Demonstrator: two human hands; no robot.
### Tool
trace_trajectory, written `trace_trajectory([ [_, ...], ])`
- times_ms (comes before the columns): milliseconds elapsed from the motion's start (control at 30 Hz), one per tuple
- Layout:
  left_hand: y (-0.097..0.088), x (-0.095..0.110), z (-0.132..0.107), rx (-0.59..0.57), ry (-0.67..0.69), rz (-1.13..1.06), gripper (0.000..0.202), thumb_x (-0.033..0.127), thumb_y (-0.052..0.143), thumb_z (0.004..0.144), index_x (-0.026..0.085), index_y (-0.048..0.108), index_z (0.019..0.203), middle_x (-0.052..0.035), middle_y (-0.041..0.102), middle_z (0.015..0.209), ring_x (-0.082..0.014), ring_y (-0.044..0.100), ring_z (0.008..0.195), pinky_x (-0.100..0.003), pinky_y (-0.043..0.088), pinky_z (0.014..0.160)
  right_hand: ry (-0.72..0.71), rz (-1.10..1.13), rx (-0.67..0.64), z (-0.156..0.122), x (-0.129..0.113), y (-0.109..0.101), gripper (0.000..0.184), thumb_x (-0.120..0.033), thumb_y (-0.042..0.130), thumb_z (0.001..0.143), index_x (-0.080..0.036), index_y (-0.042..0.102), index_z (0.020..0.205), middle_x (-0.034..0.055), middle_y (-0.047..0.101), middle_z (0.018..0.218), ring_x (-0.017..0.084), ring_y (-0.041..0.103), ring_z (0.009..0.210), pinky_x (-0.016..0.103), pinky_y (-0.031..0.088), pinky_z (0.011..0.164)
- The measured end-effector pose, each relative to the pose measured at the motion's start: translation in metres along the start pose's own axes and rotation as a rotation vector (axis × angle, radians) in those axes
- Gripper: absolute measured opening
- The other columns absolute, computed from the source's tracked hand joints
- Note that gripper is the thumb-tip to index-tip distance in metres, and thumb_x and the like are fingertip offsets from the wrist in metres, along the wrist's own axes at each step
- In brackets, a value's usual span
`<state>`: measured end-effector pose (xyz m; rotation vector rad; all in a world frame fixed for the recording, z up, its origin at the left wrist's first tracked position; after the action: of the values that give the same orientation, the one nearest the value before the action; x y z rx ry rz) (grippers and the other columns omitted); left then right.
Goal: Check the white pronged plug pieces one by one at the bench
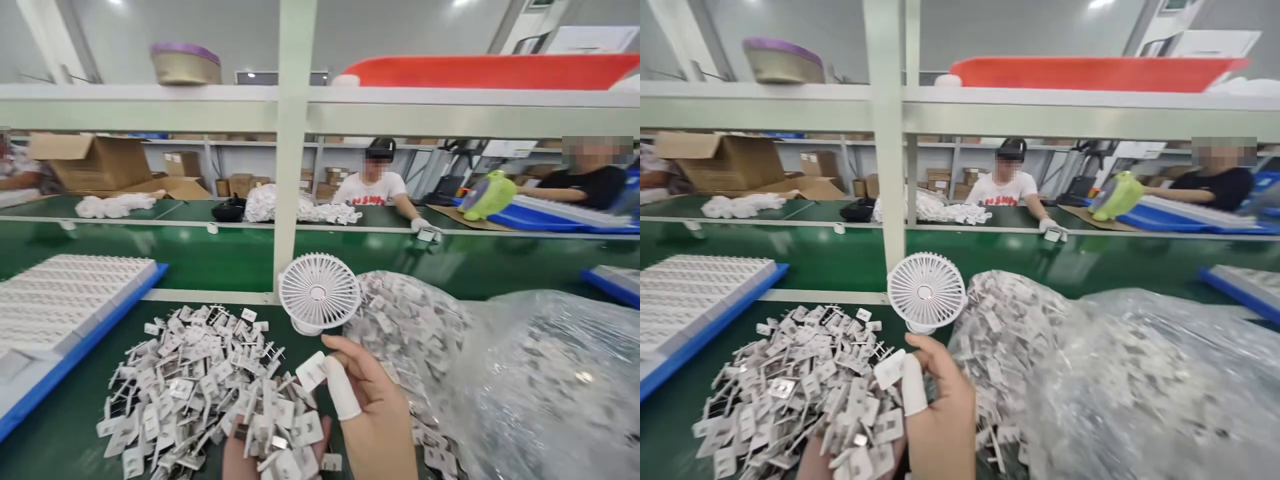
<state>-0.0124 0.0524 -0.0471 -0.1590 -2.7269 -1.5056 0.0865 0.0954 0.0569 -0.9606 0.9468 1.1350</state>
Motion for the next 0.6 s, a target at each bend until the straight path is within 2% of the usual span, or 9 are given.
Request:
trace_trajectory([
  [100, -0.017, 0.020, -0.004, 0.033, 0.082, 0.108, 0.035, 0.016, 0.048, 0.084, 0.037, 0.064, 0.107, 0.0010, 0.073, 0.094, -0.0272, 0.065, 0.099, -0.041, 0.054, 0.078, 0.030, 0.053, 0.032, -0.005, -0.011, 0.000, 0.014, -0.027, 0.059, 0.081, -0.021, 0.064, 0.093, -0.0005, 0.065, 0.062, 0.013, 0.056, 0.049, 0.022, 0.047, 0.047],
  [167, -0.027, 0.032, -0.008, 0.062, 0.144, 0.183, 0.040, 0.014, 0.046, 0.080, 0.036, 0.063, 0.109, 0.0006, 0.075, 0.089, -0.0297, 0.065, 0.100, -0.045, 0.053, 0.080, 0.021, 0.060, 0.035, -0.009, -0.014, -0.003, 0.013, -0.026, 0.058, 0.082, -0.023, 0.062, 0.094, -0.0017, 0.063, 0.061, 0.012, 0.056, 0.050, 0.021, 0.045, 0.048],
  [267, -0.038, 0.040, -0.013, 0.107, 0.196, 0.188, 0.039, 0.017, 0.044, 0.081, 0.034, 0.062, 0.112, -0.0021, 0.075, 0.090, -0.0310, 0.064, 0.103, -0.048, 0.053, 0.081, -0.001, 0.036, 0.024, -0.015, -0.016, -0.007, 0.010, -0.024, 0.055, 0.085, -0.023, 0.059, 0.094, -0.0022, 0.062, 0.062, 0.013, 0.058, 0.052, 0.022, 0.046, 0.051],
  [600, -0.040, 0.049, -0.024, 0.219, 0.201, 0.213, 0.039, 0.024, 0.040, 0.084, 0.035, 0.058, 0.117, -0.0027, 0.075, 0.092, -0.0327, 0.063, 0.105, -0.052, 0.053, 0.080, -0.127, -0.104, -0.018, -0.019, -0.026, -0.005, 0.012, -0.018, 0.047, 0.090, -0.024, 0.057, 0.094, 0.0005, 0.065, 0.070, 0.015, 0.063, 0.056, 0.023, 0.049, 0.050],
])
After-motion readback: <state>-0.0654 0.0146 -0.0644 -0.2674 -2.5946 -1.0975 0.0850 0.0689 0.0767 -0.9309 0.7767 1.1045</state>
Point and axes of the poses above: each hand's wrist, its own z-axis towards the middle knuckle, its own y-axis out of the palm, x = y × z, the point moved 7 cm from there along z, towards the middle knuckle
